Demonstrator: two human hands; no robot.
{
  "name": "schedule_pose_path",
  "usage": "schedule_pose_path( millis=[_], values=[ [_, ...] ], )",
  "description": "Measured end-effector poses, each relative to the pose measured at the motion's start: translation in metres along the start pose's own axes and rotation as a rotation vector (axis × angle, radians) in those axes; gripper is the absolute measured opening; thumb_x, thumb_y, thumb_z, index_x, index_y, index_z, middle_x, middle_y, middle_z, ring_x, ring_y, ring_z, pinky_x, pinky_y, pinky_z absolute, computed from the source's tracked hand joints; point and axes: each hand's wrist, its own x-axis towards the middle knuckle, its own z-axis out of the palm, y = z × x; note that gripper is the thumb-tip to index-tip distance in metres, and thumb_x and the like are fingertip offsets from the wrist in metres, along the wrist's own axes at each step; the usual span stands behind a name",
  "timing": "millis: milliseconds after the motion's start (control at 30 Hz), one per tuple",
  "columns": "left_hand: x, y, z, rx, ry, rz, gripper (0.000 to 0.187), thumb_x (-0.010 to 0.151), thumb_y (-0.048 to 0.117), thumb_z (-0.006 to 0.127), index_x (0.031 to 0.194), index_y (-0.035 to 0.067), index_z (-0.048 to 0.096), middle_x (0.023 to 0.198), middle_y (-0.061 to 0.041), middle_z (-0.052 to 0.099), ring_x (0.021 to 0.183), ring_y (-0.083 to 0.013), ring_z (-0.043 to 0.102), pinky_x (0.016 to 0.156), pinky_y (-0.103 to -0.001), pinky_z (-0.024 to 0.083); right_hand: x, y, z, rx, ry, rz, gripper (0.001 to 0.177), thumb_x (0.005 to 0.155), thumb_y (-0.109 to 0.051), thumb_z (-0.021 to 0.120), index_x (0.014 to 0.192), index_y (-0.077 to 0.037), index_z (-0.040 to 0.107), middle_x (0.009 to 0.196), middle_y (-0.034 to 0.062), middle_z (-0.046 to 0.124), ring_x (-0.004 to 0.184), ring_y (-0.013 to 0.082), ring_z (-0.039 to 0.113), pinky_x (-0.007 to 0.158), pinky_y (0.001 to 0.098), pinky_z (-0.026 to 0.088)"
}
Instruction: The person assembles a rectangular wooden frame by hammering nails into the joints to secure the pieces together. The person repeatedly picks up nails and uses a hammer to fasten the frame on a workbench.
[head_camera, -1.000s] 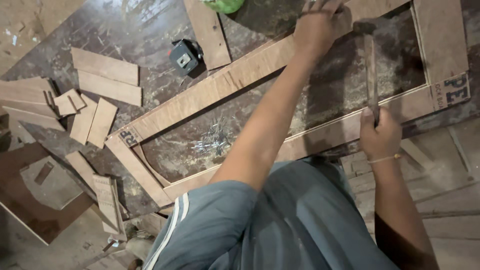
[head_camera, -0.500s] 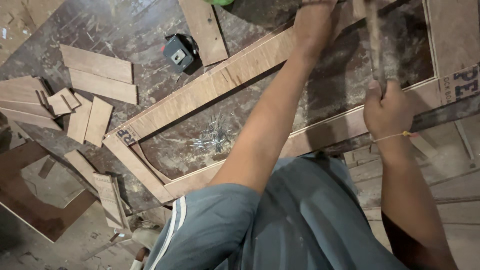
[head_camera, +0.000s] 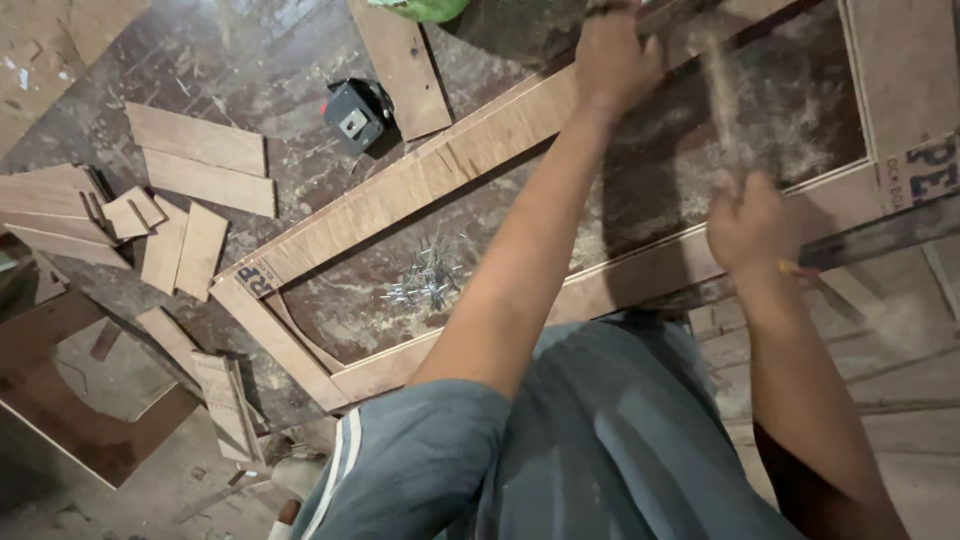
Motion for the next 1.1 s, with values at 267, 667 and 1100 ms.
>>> schedule_pose_path(
  millis=[267, 667, 1100],
  values=[
    [-0.012, 0.006, -0.011, -0.185, 0.161, -0.006, 0.042, 0.078, 0.016, 0.062, 0.12, 0.013, 0.059, 0.109, -0.017, 0.065, 0.102, -0.043, 0.058, 0.096, -0.052, 0.047, -0.023, 0.035, 0.036, 0.452, 0.254, -0.085, 0.032, 0.104, -0.026, 0.048, 0.104, 0.005, 0.058, 0.077, 0.0239, 0.055, 0.069, 0.041, 0.054, 0.067, 0.0467, 0.043],
    [0.0, 0.023, -0.034, -0.311, 0.223, 0.006, 0.039, 0.076, 0.01, 0.059, 0.115, 0.013, 0.058, 0.107, -0.011, 0.063, 0.101, -0.0385, 0.058, 0.092, -0.048, 0.047, -0.011, 0.036, 0.054, 0.561, 0.411, -0.299, 0.052, 0.104, -0.054, 0.057, 0.1, -0.002, 0.055, 0.076, 0.0196, 0.059, 0.068, 0.0328, 0.057, 0.064, 0.05, 0.049],
    [-0.001, 0.011, -0.029, -0.268, 0.155, 0.105, 0.048, 0.077, 0.011, 0.061, 0.125, 0.013, 0.06, 0.117, -0.014, 0.064, 0.11, -0.0402, 0.055, 0.099, -0.051, 0.047, -0.011, 0.016, 0.041, -0.041, 0.166, 0.085, 0.044, 0.11, -0.043, 0.057, 0.102, -0.001, 0.066, 0.086, 0.0247, 0.067, 0.079, 0.0431, 0.063, 0.074, 0.0514, 0.048]
  ],
)
